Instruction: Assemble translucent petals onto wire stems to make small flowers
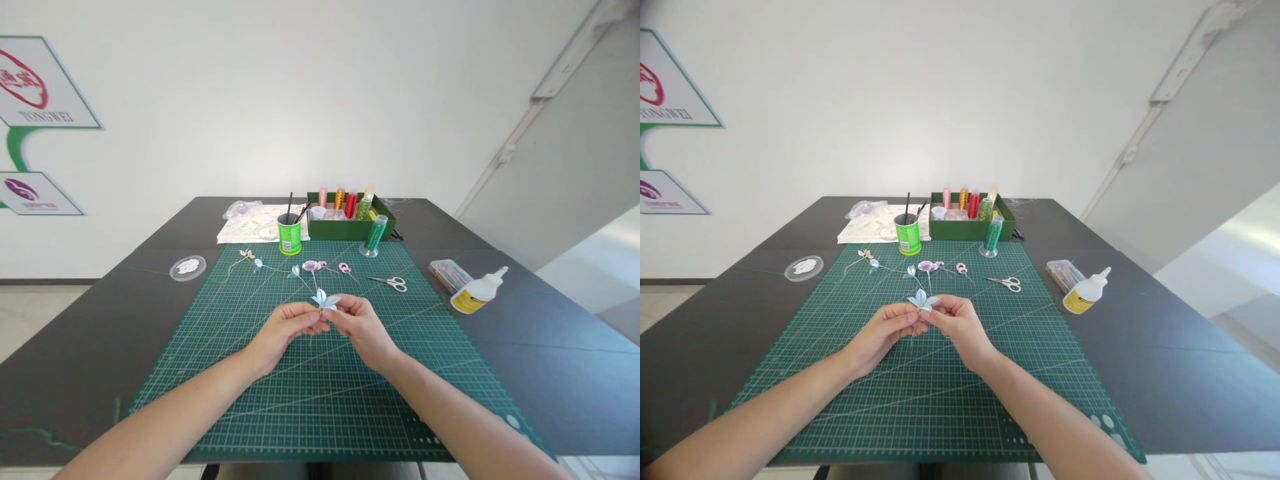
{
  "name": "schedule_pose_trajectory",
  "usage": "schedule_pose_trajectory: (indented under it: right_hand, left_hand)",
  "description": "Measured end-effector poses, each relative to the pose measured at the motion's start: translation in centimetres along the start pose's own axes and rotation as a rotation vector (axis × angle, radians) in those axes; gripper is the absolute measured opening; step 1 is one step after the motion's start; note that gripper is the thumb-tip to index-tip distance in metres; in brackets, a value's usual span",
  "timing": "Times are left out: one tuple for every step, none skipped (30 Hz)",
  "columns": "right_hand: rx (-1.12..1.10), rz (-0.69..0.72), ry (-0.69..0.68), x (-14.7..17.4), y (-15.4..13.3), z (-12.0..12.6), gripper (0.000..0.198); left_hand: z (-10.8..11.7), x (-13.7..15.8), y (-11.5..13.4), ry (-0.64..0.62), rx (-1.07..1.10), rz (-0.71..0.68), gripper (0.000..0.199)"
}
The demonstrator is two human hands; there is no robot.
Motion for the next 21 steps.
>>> schedule_pose_trajectory:
  right_hand:
    - [-0.006, -0.005, -0.005, -0.01, 0.06, 0.03, 0.021]
    - [-0.009, -0.008, -0.008, -0.03, 0.12, 0.06, 0.02]
    - [-0.011, -0.009, -0.01, -0.04, 0.17, 0.11, 0.019]
    - [-0.011, -0.008, -0.012, -0.06, 0.21, 0.15, 0.018]
    - [-0.01, -0.006, -0.013, -0.08, 0.24, 0.18, 0.018]
    - [-0.007, -0.006, -0.013, -0.09, 0.27, 0.21, 0.018]
    - [-0.006, -0.007, -0.013, -0.1, 0.29, 0.23, 0.018]
    - [-0.006, -0.007, -0.01, -0.11, 0.31, 0.25, 0.018]
    - [-0.007, -0.008, -0.008, -0.12, 0.33, 0.26, 0.019]
    - [-0.008, -0.009, -0.006, -0.13, 0.35, 0.27, 0.019]
    - [-0.009, -0.009, -0.002, -0.13, 0.38, 0.28, 0.02]
    - [-0.009, -0.008, 0.0, -0.13, 0.4, 0.27, 0.021]
    - [-0.007, -0.008, 0.003, -0.13, 0.42, 0.26, 0.021]
    - [-0.006, -0.009, 0.007, -0.13, 0.44, 0.25, 0.021]
    - [-0.004, -0.011, 0.011, -0.12, 0.46, 0.25, 0.022]
    - [-0.004, -0.013, 0.015, -0.11, 0.45, 0.24, 0.022]
    - [-0.003, -0.014, 0.017, -0.1, 0.42, 0.22, 0.023]
    - [-0.002, -0.014, 0.017, -0.08, 0.37, 0.2, 0.023]
    - [0.0, -0.013, 0.016, -0.05, 0.31, 0.18, 0.022]
    - [0.002, -0.013, 0.014, -0.02, 0.24, 0.15, 0.022]
    - [0.004, -0.013, 0.012, 0.0, 0.18, 0.12, 0.022]
  left_hand:
    - [-0.03, 0.03, 0.05, -0.007, 0.002, 0.0, 0.019]
    - [-0.04, 0.05, 0.1, -0.013, 0.001, -0.001, 0.018]
    - [-0.03, 0.06, 0.13, -0.016, 0.001, -0.003, 0.018]
    - [-0.01, 0.05, 0.15, -0.017, 0.0, -0.006, 0.017]
    - [0.02, 0.03, 0.14, -0.015, 0.001, -0.008, 0.017]
    - [0.06, 0.0, 0.11, -0.012, 0.002, -0.007, 0.017]
    - [0.1, -0.04, 0.08, -0.007, 0.003, -0.007, 0.017]
    - [0.13, -0.08, 0.04, -0.003, 0.004, -0.006, 0.017]
    - [0.14, -0.12, 0.01, -0.002, 0.002, -0.007, 0.018]
    - [0.14, -0.15, -0.01, -0.001, -0.001, -0.009, 0.018]
    - [0.13, -0.17, -0.01, -0.001, -0.004, -0.013, 0.018]
    - [0.12, -0.19, 0.0, 0.0, -0.009, -0.017, 0.019]
    - [0.1, -0.18, 0.02, 0.002, -0.014, -0.021, 0.018]
    - [0.09, -0.17, 0.03, 0.005, -0.019, -0.024, 0.018]
    - [0.09, -0.16, 0.05, 0.009, -0.025, -0.025, 0.018]
    - [0.09, -0.13, 0.06, 0.013, -0.033, -0.026, 0.018]
    - [0.09, -0.11, 0.07, 0.017, -0.041, -0.028, 0.018]
    - [0.11, -0.09, 0.08, 0.021, -0.049, -0.031, 0.018]
    - [0.14, -0.08, 0.08, 0.026, -0.059, -0.036, 0.018]
    - [0.18, -0.09, 0.07, 0.029, -0.068, -0.04, 0.018]
    - [0.22, -0.1, 0.06, 0.031, -0.077, -0.045, 0.018]
Point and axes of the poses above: each hand's wrist, its own x-axis away from the middle knuckle, its own z-axis out of the back of the hand, y = z × x, the point moved 4 cm from there along -x, towards the middle knuckle, and after that the axes turned 4 degrees about -z, right-handed, at the moved point
